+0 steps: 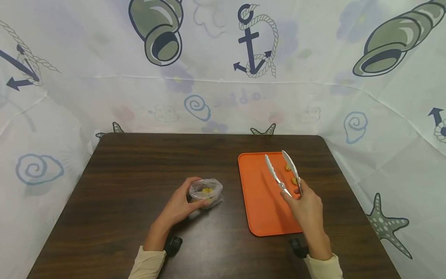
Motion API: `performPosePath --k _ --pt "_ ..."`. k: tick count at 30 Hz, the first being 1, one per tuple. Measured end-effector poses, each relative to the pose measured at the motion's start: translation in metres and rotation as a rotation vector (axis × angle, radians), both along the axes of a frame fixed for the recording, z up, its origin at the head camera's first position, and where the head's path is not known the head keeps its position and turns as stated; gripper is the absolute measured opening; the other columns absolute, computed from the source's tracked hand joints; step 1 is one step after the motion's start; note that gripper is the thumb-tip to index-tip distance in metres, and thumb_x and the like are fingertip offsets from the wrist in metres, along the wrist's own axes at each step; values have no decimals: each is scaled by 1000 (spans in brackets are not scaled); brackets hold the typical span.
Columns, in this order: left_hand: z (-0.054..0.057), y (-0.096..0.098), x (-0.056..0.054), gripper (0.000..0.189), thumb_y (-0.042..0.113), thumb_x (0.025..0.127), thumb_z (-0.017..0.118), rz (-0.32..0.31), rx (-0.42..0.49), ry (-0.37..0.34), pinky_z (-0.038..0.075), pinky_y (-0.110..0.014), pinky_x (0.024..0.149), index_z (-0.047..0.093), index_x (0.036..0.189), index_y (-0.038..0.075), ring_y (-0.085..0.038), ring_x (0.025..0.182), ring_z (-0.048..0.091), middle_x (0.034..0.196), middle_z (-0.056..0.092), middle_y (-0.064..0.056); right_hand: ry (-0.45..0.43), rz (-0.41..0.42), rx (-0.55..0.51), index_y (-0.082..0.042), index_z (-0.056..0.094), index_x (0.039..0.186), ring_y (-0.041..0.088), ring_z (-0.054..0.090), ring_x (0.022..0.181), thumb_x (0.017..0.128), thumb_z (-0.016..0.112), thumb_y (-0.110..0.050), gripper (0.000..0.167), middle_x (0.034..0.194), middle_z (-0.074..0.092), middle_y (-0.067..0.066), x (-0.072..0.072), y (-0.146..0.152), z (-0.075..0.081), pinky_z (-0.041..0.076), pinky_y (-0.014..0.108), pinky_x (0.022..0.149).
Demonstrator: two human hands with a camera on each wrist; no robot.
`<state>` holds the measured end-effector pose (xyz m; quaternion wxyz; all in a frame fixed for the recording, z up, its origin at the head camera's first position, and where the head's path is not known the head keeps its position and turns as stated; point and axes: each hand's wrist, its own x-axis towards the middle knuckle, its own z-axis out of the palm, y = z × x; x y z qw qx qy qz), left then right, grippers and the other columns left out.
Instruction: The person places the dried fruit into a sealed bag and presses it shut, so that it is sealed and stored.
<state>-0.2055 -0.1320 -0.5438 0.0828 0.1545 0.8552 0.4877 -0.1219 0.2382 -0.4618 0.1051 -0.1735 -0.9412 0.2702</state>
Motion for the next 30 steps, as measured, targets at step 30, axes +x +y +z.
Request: performPosePath --k 30 --pt "3 -1 1 80 40 79 90 1 -3 -14 45 -54 103 46 145 30 -29 124 60 139 62 -6 -76 -89 -31 6 52 141 52 64 109 94 73 -35 66 129 64 35 -14 27 -30 50 65 94"
